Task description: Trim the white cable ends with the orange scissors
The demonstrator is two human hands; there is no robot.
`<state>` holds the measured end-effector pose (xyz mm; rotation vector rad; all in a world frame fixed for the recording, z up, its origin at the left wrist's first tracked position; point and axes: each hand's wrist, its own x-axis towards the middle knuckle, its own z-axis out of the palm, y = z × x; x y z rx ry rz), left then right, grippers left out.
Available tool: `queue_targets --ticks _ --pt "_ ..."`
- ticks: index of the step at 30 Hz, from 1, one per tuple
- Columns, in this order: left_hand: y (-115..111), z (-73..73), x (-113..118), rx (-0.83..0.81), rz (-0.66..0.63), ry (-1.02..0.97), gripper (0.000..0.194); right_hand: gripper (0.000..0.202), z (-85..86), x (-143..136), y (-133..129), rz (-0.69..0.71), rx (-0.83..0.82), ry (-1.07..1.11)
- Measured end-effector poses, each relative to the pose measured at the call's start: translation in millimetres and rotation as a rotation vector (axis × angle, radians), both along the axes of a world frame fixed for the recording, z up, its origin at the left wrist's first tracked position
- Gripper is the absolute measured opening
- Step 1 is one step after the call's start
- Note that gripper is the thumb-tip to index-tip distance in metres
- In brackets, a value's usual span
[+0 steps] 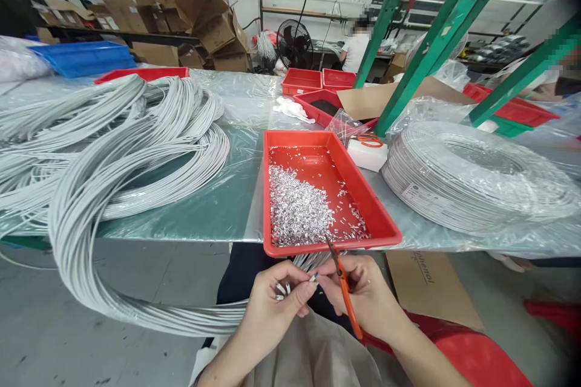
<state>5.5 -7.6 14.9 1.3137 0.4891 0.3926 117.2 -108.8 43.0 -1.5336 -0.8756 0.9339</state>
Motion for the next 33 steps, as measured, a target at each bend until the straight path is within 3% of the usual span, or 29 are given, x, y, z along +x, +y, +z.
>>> queue_targets --ticks 4,8,11,15,20,25,33 --pt "0 2.1 0 0.070 0.010 0.024 0.022 0.024 -1.3 4 4 -0.108 0.036 -0.271" --pt "3 -2.3 -4 0.241 -0.029 0.055 0.018 0.027 6.0 29 10 -0.267 0.081 -0.416" --pt "7 -7.0 -8 0.290 -0.082 0.065 0.024 0.009 15.9 47 9 -0.303 0.124 -0.457" --pt "9 -10.6 -11 0.114 -0.077 0.051 0.030 0.047 21.1 47 -9 -0.131 0.141 -0.408" --pt "7 -11.3 -13 -0.161 -0.073 0.005 0.039 0.052 18.4 30 -41 0.204 -0.143 -0.409" --pt "4 -5.6 -14 -0.137 -0.067 0.023 0.033 0.051 22.5 19 -43 0.371 -0.365 -0.498" --pt "2 -0.2 -13 -0.033 -0.038 -0.007 0.030 0.045 35.6 13 -33 0.407 -0.453 -0.617"
